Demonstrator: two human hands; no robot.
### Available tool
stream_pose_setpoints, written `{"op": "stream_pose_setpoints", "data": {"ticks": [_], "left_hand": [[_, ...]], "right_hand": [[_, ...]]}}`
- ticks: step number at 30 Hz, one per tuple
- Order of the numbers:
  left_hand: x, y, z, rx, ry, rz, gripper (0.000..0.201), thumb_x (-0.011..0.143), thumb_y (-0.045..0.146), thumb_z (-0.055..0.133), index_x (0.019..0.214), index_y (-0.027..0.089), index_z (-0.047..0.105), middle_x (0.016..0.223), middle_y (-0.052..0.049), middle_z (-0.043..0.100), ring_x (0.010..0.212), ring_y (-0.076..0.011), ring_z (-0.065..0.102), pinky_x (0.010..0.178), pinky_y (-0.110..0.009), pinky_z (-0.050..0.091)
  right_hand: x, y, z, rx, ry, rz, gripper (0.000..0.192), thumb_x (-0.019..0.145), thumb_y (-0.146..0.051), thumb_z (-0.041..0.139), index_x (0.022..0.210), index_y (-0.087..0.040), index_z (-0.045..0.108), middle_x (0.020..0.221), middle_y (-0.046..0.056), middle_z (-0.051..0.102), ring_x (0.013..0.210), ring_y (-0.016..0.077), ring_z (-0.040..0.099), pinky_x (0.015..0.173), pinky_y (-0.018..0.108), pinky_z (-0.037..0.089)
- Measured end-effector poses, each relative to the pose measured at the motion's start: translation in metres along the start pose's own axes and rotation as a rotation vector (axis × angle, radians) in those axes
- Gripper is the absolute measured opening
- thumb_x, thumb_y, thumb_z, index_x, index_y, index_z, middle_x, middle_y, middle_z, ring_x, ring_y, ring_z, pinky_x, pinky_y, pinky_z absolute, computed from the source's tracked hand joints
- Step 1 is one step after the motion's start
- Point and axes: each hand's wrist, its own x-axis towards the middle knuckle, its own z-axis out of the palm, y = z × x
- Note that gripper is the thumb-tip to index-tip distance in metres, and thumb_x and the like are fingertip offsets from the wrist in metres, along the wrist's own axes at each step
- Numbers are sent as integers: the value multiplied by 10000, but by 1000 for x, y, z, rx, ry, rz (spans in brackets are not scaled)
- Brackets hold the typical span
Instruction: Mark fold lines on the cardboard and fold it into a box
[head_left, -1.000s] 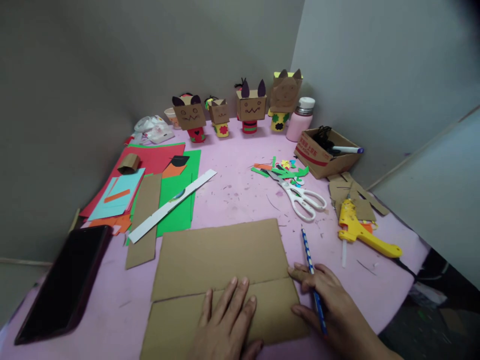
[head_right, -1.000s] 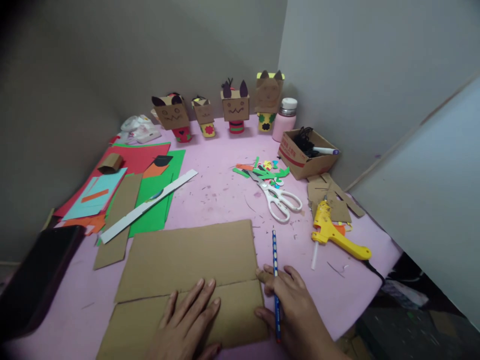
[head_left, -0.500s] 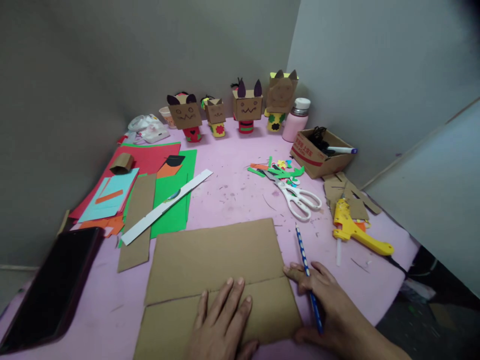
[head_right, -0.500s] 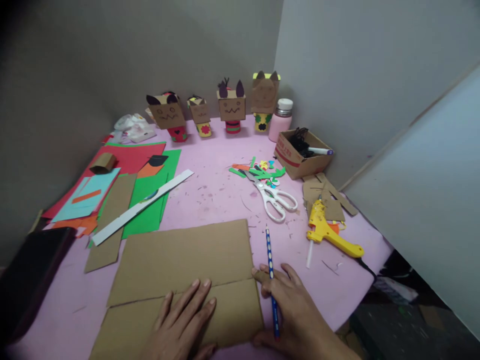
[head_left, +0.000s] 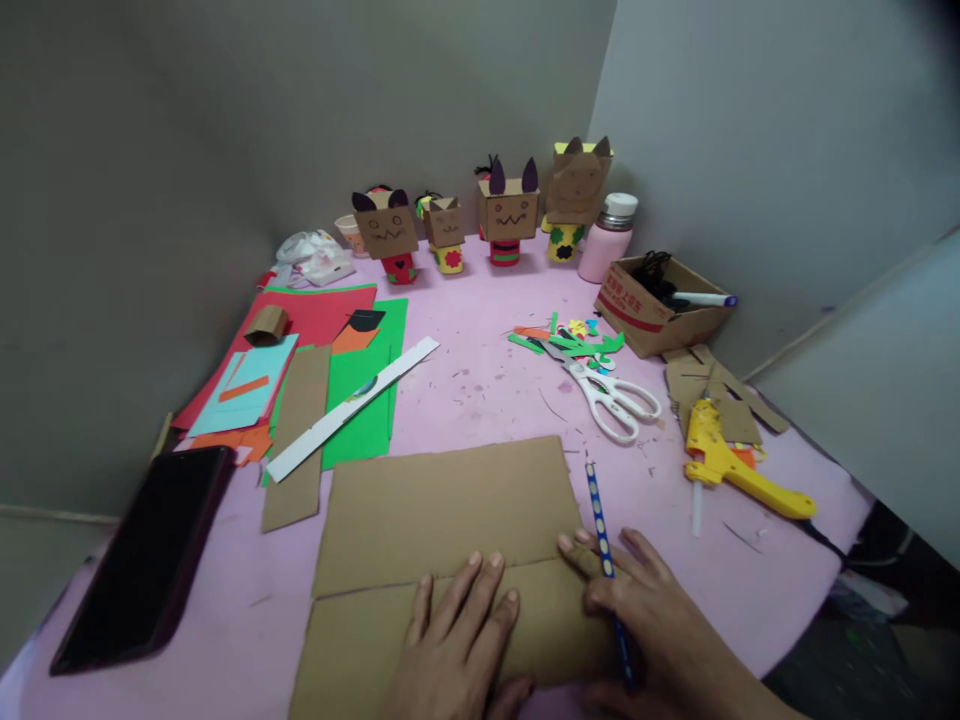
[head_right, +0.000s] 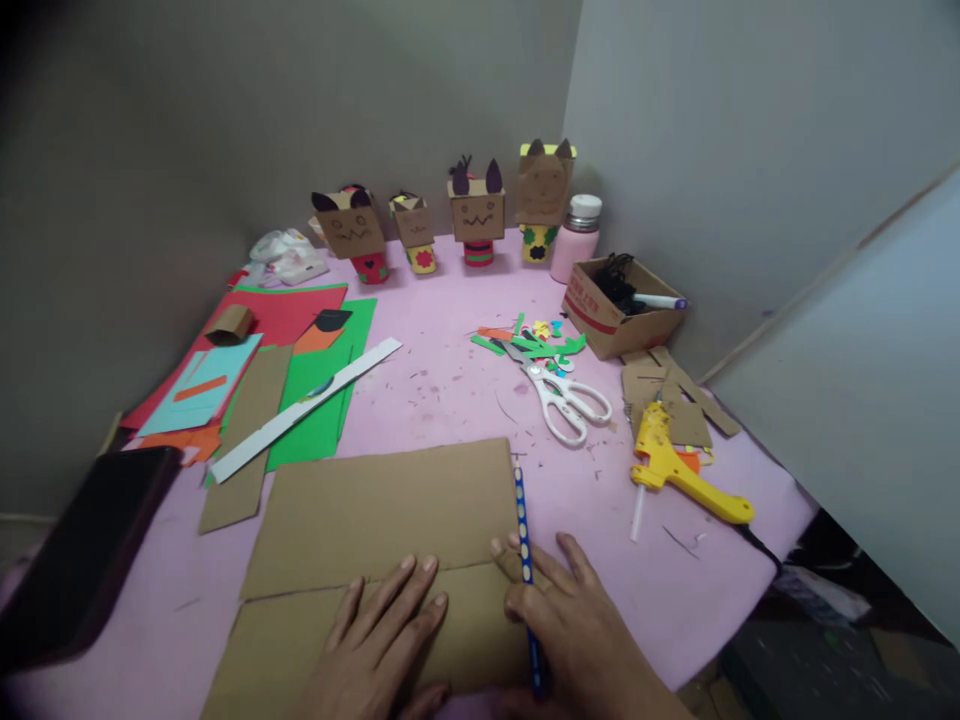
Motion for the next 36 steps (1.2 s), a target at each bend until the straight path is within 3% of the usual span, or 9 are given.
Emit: {"op": "stream_pose_setpoints", "data": {"ticks": [6,10,13,15,20,28,31,36], "left_hand": [[-5,4,-3,-110,-153,-33,517,803,399,639,1257,180,525,1316,-105,581,1162,-288,574,920,-456,493],[-16,-12,-14,-305,-230,-180,771,800,341,675,1440,173,280,1426,-130,455,1313,-248,430,1028,-462,418],[-26,-33,-26,-362,-249,-332,944,769,426,713,1489,248,130,1465,-139,393,1339,-278,382,1043,-526,379],[-31,-45,-32,-392,-272,-361,988,750,469,723,1491,291,95,1461,-127,405,1330,-284,395,1031,-544,385],[-35,-54,-36,-460,-329,-351,1107,593,515,821,1476,297,190,1475,-141,379,1338,-320,372,1047,-569,352],[-23,-50,-45,-407,-396,-377,996,549,397,858,1407,225,382,1464,-150,399,1327,-345,386,1022,-573,395],[-18,-50,-46,-419,-391,-406,903,550,394,854,1344,211,467,1436,-156,437,1299,-354,419,995,-567,428],[-15,-55,-42,-486,-326,-466,637,665,330,795,1249,275,545,1382,-93,497,1257,-298,467,969,-486,466]], "right_hand": [[5,1,11,-57,67,-116,450,587,-376,769,903,-214,494,1141,223,669,994,389,669,744,616,550],[-1,6,17,-4,111,-90,433,585,-296,754,930,-244,498,1178,152,673,1021,350,666,802,564,548],[-3,7,18,14,116,-74,431,580,-314,764,929,-257,517,1189,136,669,1018,352,667,808,559,547],[-3,7,18,5,125,-80,411,591,-342,763,914,-258,523,1181,142,672,996,360,675,784,573,552],[-4,8,19,23,129,-77,391,605,-359,766,908,-258,541,1199,140,662,1014,364,667,782,585,552],[-2,6,14,17,107,-65,394,602,-352,761,907,-247,534,1184,150,670,1022,364,663,803,600,542],[-1,5,14,-26,125,-93,412,602,-355,758,914,-242,513,1158,166,679,990,380,673,751,618,553],[-3,6,17,9,154,-69,439,583,-314,766,941,-252,518,1181,152,670,1011,375,665,772,590,556]]}}
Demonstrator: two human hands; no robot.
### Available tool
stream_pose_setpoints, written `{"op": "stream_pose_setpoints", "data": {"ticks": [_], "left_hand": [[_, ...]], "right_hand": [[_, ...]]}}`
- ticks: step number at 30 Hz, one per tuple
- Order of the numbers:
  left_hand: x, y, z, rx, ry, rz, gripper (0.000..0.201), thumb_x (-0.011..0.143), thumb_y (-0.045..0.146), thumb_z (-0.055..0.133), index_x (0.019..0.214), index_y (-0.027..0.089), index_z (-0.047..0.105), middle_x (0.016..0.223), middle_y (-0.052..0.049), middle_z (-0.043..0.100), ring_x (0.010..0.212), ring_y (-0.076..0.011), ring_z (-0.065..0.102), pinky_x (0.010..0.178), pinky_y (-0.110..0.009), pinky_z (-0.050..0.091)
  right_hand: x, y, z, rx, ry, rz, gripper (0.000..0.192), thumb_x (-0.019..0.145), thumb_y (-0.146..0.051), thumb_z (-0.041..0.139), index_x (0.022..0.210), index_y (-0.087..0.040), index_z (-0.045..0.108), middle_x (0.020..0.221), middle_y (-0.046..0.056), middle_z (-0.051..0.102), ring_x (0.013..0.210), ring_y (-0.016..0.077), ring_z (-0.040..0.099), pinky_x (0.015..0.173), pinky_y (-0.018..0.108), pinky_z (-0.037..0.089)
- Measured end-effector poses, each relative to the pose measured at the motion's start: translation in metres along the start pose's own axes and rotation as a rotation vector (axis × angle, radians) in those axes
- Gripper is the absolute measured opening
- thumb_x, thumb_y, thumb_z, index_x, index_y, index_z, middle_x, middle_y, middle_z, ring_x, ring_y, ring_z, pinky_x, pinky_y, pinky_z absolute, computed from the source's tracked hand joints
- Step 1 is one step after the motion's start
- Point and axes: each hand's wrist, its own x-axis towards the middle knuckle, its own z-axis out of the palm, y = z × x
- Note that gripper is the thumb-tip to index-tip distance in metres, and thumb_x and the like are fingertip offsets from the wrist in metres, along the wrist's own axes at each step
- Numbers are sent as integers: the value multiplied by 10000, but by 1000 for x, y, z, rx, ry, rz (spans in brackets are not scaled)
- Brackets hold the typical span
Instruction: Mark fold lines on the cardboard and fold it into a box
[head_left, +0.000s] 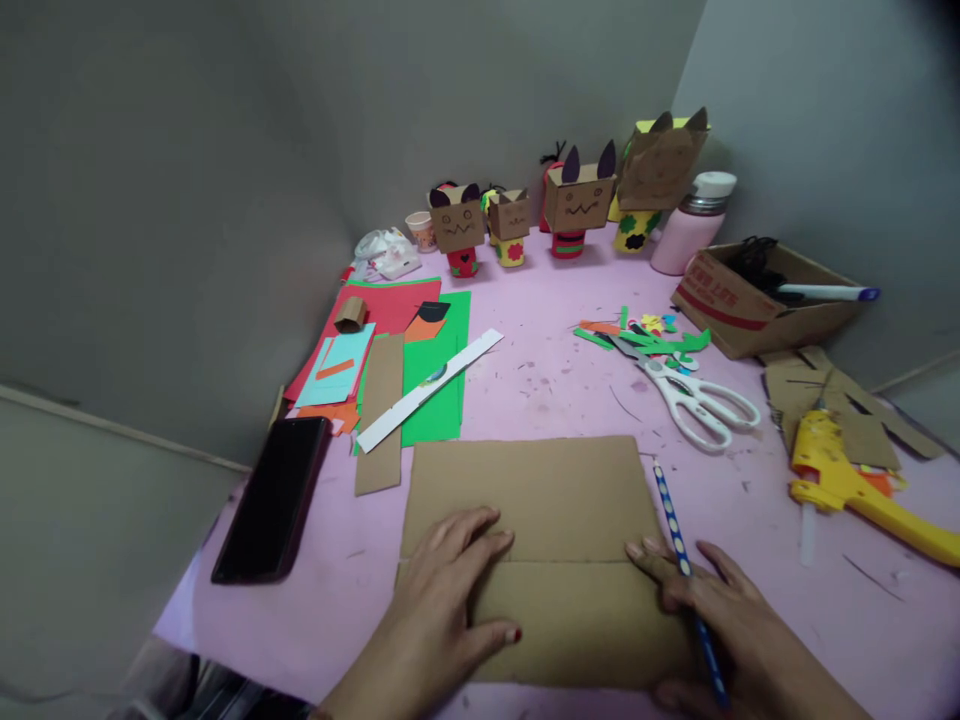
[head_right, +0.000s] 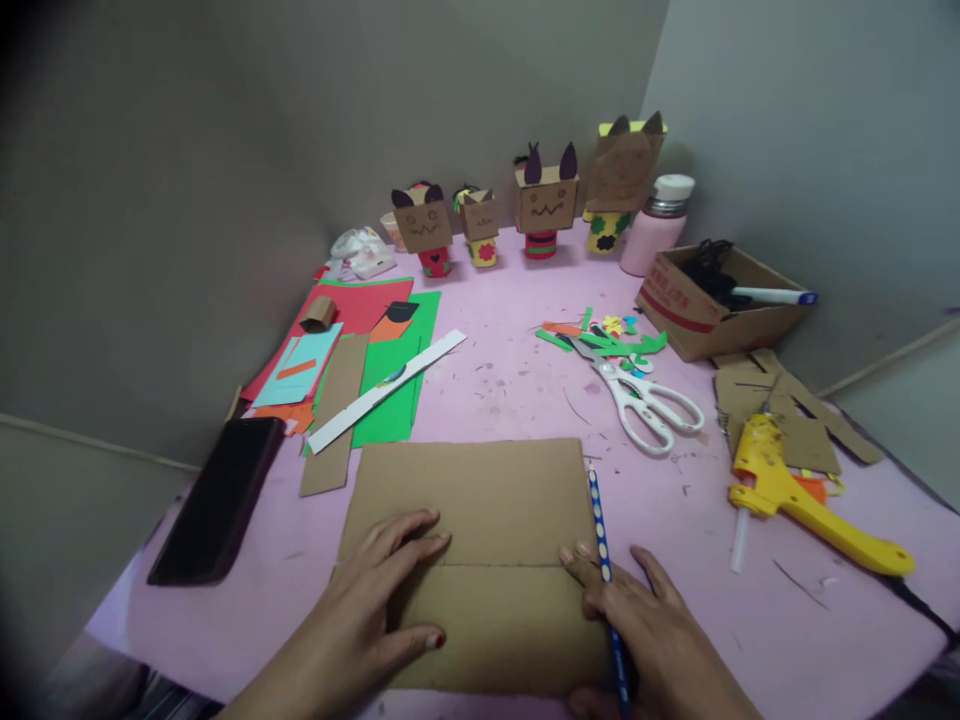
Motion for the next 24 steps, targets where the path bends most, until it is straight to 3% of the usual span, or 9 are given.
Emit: {"op": "stream_pose_setpoints", "data": {"ticks": [7,14,20,24], "left_hand": [[4,-6,1,-30,-4,2,586,680,361,803,1207,281,560,1335,-85,515,1227,-290,472,966,-483,452],[5,-10,2,16,12,93,542,738,440,740,1221,271,560,1387,-107,458,1254,-303,422,987,-500,423],[9,-11,0,167,-12,165,650,720,384,757,1315,364,495,1366,-115,469,1203,-327,469,914,-523,467],[16,-10,-1,207,-44,233,629,722,337,724,1312,285,513,1388,-141,479,1230,-347,463,946,-531,454]], "right_hand": [[2,0,-2,-51,-29,-42,422,659,-335,709,999,-257,472,1193,165,657,1016,361,663,747,579,567],[9,-5,-6,-60,5,-60,452,657,-347,699,990,-243,412,1115,194,691,946,370,691,697,604,567],[5,-4,-4,-14,-29,-3,433,653,-359,727,974,-242,462,1185,172,666,1043,354,654,818,574,530],[7,-6,-7,26,-60,44,449,629,-359,751,972,-232,492,1169,168,679,1030,342,667,875,580,494]]}}
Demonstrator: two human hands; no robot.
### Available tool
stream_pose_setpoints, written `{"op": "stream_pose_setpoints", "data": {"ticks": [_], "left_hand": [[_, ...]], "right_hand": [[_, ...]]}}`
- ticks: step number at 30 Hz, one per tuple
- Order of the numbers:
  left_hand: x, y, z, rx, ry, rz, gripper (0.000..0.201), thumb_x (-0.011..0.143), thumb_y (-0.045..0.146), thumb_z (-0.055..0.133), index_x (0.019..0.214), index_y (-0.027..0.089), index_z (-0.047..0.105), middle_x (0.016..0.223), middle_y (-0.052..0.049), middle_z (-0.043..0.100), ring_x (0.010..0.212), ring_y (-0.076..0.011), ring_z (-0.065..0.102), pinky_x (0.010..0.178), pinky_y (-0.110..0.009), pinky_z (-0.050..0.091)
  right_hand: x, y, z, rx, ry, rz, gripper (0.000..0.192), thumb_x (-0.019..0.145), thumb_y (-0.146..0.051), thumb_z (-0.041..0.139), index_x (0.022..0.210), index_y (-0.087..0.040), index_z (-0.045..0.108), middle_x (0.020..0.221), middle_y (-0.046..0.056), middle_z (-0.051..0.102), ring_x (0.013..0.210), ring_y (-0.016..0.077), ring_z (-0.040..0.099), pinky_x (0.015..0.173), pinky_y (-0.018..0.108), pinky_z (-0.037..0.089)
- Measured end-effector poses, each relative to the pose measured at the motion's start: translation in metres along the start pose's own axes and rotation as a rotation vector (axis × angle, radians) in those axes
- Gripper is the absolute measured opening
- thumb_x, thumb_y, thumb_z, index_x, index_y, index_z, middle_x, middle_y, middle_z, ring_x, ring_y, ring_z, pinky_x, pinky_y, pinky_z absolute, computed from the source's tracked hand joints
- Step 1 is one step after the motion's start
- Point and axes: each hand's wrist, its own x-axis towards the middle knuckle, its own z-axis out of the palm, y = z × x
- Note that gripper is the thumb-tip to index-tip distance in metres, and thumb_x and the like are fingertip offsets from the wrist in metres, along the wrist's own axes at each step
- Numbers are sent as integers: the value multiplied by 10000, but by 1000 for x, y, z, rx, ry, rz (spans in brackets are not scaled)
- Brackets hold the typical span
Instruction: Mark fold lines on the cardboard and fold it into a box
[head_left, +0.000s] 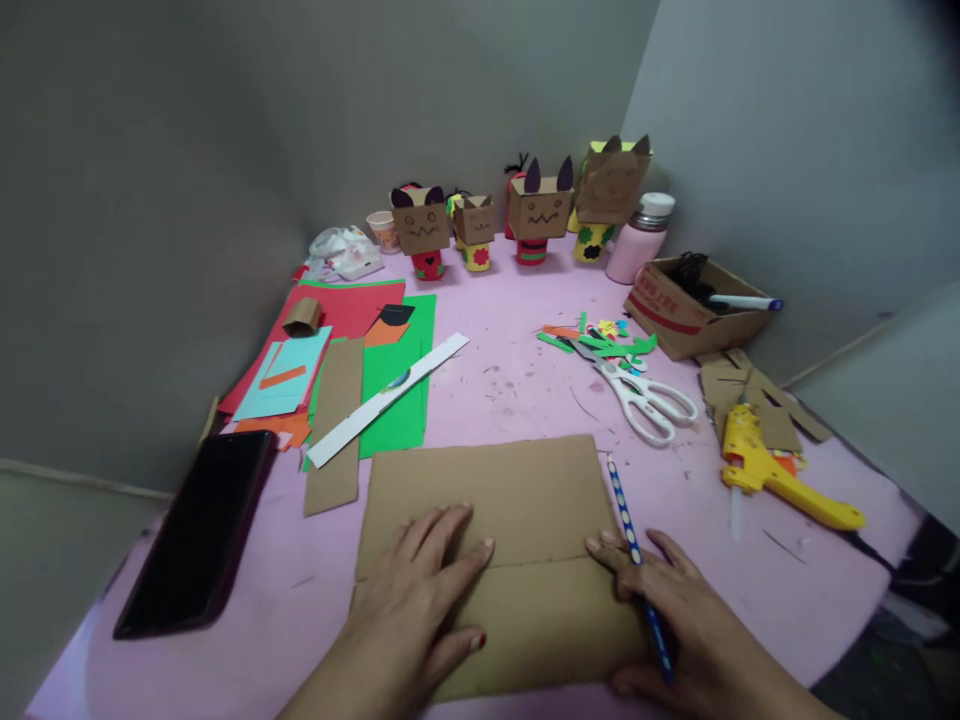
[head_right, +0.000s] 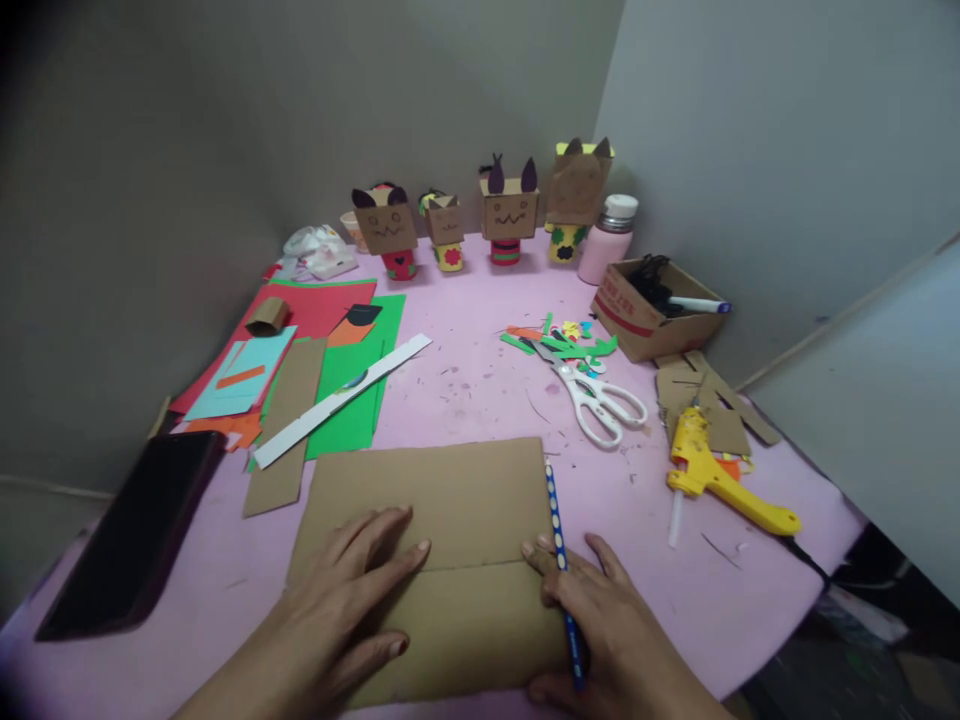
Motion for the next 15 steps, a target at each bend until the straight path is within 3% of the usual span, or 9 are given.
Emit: {"op": "stream_pose_setpoints", "data": {"ticks": [3,8,11,15], "left_hand": [[9,2,-3,-38,-123,25,633,721,281,699,1323,252,505,1395,-117,494,1261,-333,443,1004,-513,415],[20,8,-9,22,-278,-48,617,695,265,725,1269,399,544,1405,-89,483,1247,-369,450,970,-558,422],[18,10,-11,41,-260,-33,585,711,235,685,1247,431,555,1409,-92,476,1245,-382,449,947,-570,433],[8,13,-11,32,-130,8,615,741,212,625,1296,442,497,1424,-56,458,1271,-340,423,964,-527,435]], "right_hand": [[3,-2,-3,33,-92,55,437,627,-362,761,955,-220,510,1220,186,643,1103,352,623,919,609,447],[-1,0,2,84,-122,89,480,590,-334,794,970,-212,528,1259,187,617,1159,345,585,998,600,370],[-5,3,7,89,-56,59,517,589,-355,798,1004,-205,529,1263,178,618,1169,346,577,1017,599,345],[-1,3,4,89,-57,36,488,602,-383,793,974,-203,534,1262,179,617,1158,349,586,991,594,381]]}}
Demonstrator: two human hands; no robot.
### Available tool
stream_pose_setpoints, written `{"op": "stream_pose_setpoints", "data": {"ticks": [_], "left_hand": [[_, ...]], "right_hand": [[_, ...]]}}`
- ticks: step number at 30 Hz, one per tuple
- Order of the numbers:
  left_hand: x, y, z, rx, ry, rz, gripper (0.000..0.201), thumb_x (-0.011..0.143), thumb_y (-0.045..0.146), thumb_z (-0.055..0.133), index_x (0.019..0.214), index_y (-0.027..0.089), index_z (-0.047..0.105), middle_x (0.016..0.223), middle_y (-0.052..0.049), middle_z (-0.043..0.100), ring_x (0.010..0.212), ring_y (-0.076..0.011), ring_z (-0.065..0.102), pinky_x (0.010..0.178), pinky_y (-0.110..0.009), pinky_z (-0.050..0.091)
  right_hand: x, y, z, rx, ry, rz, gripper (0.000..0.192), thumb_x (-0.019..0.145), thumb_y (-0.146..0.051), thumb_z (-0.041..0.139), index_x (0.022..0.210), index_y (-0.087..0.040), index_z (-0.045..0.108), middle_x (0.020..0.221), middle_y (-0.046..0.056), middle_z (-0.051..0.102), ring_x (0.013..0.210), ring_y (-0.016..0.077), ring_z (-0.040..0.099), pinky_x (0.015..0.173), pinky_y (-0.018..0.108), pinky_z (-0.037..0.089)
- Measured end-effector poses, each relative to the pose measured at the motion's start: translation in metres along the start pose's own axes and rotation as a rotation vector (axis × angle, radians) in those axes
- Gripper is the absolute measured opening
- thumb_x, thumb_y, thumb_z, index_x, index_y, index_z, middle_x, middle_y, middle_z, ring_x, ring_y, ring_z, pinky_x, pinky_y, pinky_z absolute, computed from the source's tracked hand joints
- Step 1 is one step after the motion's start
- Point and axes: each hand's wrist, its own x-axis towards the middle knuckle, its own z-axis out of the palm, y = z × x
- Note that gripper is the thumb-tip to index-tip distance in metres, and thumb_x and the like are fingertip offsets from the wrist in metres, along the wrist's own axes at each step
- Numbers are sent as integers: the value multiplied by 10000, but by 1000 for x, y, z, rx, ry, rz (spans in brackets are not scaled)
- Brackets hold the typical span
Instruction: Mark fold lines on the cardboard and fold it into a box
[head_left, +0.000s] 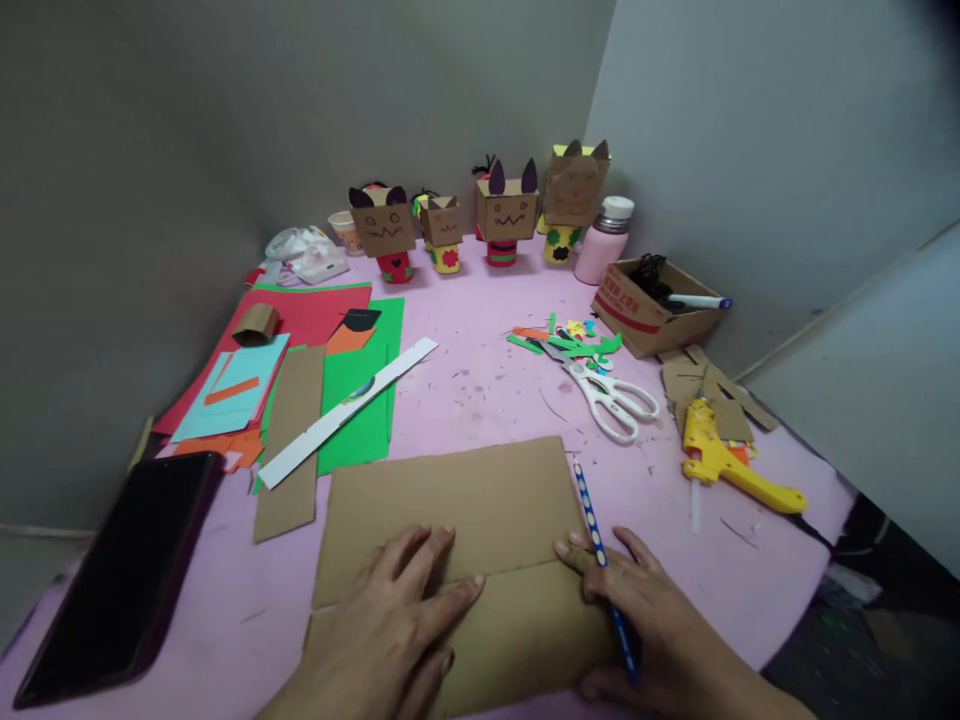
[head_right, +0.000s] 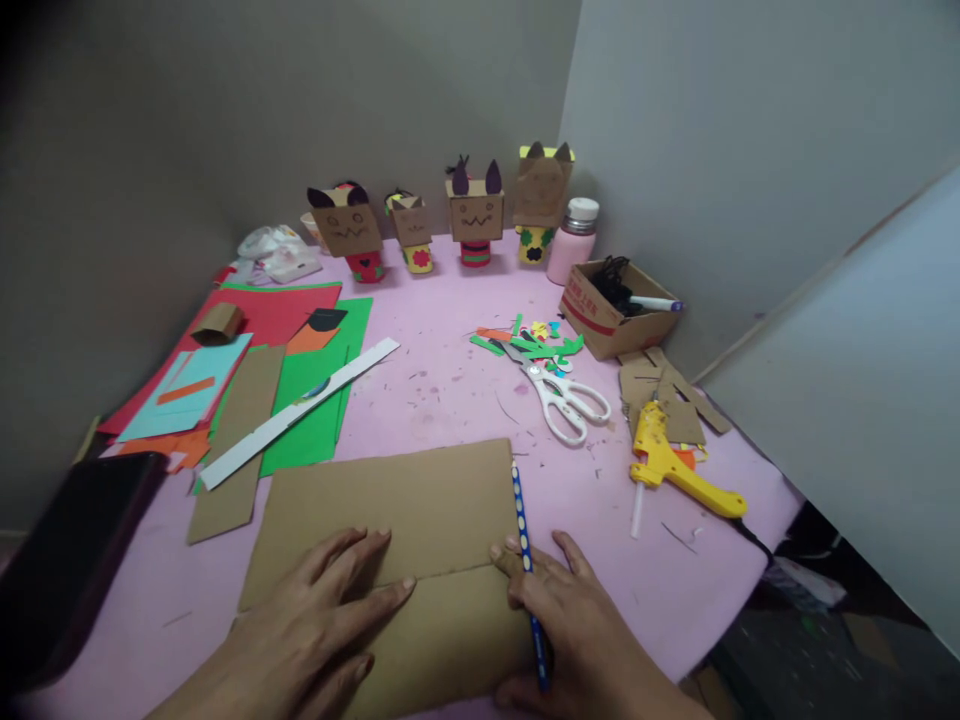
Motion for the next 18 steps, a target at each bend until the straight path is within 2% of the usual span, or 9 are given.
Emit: {"op": "stream_pose_setpoints", "data": {"ticks": [3,6,10,14,18], "left_hand": [[-6,2,9,13,73,-39,672,685,339,734,1304,433,489,1459,-57,411,1291,-358,386,973,-546,417],[-8,-2,22,32,58,-25,848,534,517,821,1308,425,487,1478,-99,376,1276,-422,383,930,-613,418],[-10,-7,35,58,59,-14,829,585,577,769,1335,420,455,1510,-114,318,1300,-435,351,926,-632,407],[-9,-1,33,89,117,10,886,524,658,768,1317,376,490,1476,-164,359,1268,-463,386,882,-648,435],[-7,11,23,147,134,15,801,575,677,733,1263,309,555,1389,-213,462,1225,-466,448,850,-643,465]], "right_hand": [[4,-1,-4,-9,-15,-14,459,617,-413,781,944,-203,537,1244,186,626,1127,360,605,951,604,417],[6,-1,-6,-19,-2,-44,447,626,-446,772,925,-203,545,1217,187,642,1096,368,624,919,601,445],[7,1,-7,-8,8,-63,420,667,-452,746,942,-196,559,1203,189,652,1093,353,629,933,579,445],[8,3,-6,-21,-11,-79,415,668,-448,743,932,-179,569,1205,200,645,1078,373,633,894,593,464],[5,4,-1,-11,-13,-77,397,681,-428,733,961,-195,578,1234,174,634,1107,352,620,949,567,432]]}}
